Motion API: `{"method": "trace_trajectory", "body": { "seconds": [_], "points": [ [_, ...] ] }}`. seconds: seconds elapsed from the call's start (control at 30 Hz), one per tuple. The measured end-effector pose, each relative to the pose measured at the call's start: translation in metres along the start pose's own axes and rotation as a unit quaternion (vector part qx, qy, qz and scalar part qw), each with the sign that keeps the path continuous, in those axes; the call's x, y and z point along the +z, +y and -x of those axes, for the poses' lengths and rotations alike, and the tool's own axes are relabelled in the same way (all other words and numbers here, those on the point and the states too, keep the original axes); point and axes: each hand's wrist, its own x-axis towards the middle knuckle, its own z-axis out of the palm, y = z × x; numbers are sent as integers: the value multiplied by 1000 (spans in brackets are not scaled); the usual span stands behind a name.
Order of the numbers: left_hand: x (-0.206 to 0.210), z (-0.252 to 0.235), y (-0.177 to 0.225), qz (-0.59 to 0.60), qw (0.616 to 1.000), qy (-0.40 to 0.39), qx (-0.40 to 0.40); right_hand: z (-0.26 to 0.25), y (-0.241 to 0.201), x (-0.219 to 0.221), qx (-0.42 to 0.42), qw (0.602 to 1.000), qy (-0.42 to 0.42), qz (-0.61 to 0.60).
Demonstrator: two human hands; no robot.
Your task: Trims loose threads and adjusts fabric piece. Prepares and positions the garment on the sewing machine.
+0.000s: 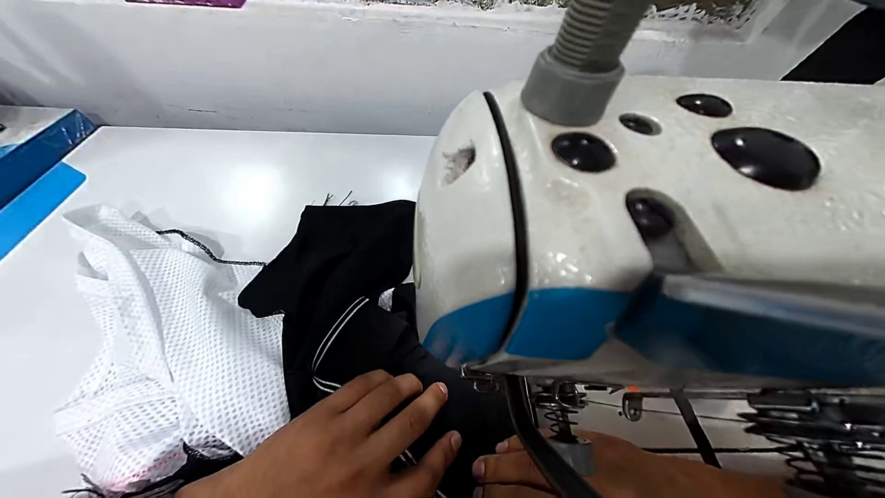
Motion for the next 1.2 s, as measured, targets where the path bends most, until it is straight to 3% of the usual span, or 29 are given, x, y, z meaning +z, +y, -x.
{"method": "trace_trajectory", "body": {
  "seconds": [0.27,0.37,0.53,0.77,0.9,1.0,1.2],
  "points": [
    [6,-5,-25,-62,996,52,-26,-4,18,-3,30,999,6,21],
    [2,-6,-32,-45,996,68,37,-11,22,-6,47,997,3,63],
    [-1,-7,18,12,987,67,146,-18,6,10,53,992,8,119],
    [1,-7,16,22,995,90,-28,-10,5,3,22,999,18,44],
    [4,-2,17,-25,998,59,-23,-7,9,2,16,999,26,39],
    [5,1,11,30,998,58,5,-4,8,-1,20,999,23,35],
    [9,-11,10,-21,989,119,-83,-8,10,1,53,995,86,23]
  ]
}}
